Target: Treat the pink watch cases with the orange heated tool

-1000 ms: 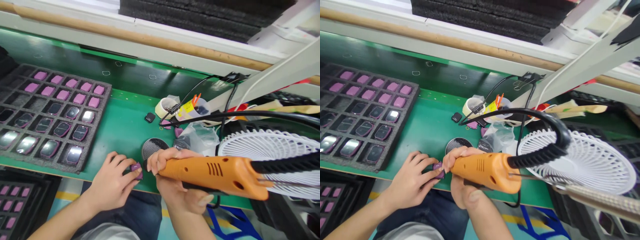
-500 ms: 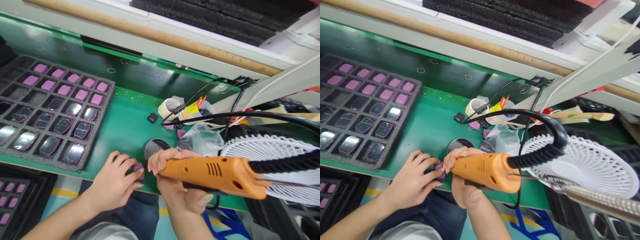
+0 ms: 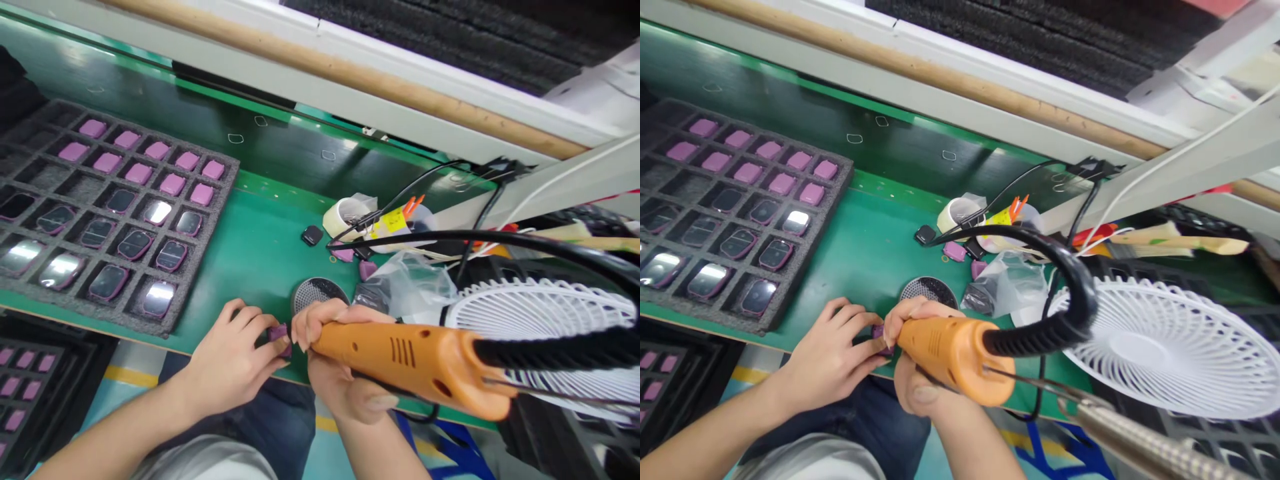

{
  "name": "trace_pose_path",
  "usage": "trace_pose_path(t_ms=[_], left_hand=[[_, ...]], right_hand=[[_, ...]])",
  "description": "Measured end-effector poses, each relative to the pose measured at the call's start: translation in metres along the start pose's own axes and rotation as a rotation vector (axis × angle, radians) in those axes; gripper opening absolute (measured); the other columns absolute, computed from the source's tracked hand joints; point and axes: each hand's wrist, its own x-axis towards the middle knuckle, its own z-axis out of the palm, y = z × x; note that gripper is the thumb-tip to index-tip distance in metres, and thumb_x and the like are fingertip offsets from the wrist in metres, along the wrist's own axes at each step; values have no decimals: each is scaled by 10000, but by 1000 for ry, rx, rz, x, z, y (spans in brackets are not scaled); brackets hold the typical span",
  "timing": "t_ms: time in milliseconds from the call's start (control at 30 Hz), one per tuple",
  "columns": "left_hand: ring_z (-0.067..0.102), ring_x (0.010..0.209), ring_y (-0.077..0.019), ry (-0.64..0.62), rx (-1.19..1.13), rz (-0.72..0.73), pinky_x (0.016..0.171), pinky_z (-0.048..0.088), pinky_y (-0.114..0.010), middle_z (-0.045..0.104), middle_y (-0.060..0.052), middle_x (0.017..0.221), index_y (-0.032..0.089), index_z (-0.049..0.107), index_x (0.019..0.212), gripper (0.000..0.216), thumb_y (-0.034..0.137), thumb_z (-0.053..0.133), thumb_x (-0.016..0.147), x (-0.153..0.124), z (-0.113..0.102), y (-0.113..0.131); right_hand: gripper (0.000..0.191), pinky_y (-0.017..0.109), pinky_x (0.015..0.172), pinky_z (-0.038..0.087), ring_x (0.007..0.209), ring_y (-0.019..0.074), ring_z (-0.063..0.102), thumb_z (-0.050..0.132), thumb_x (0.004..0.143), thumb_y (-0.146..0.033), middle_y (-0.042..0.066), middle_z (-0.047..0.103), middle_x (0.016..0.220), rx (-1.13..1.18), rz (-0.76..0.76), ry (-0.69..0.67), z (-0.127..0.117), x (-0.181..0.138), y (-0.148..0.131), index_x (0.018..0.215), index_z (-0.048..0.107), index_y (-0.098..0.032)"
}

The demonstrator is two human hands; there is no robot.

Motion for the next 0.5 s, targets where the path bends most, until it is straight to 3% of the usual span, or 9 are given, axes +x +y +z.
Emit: trace_pose_path(t_ms=[300, 500], left_hand=[[648, 1160, -290, 18, -61, 3, 1051, 466, -541, 764, -78, 1311, 257, 780, 1270, 162, 338, 701, 1154, -1, 0, -5], [696, 1115, -280, 62, -207, -96, 1019, 569, -515, 768, -80, 1207, 244, 770, 1287, 187, 299, 765, 1108, 4, 4, 4]], right_hand=[[580, 345, 590, 585, 625, 179, 641, 857, 879, -826, -25, 686, 829, 30, 21, -27, -6, 10, -9, 1183, 736, -346], [523, 348, 540, 561, 581, 190, 593, 735, 978, -815, -14, 677, 776, -3, -139, -10, -21, 22, -22, 1184, 794, -338]])
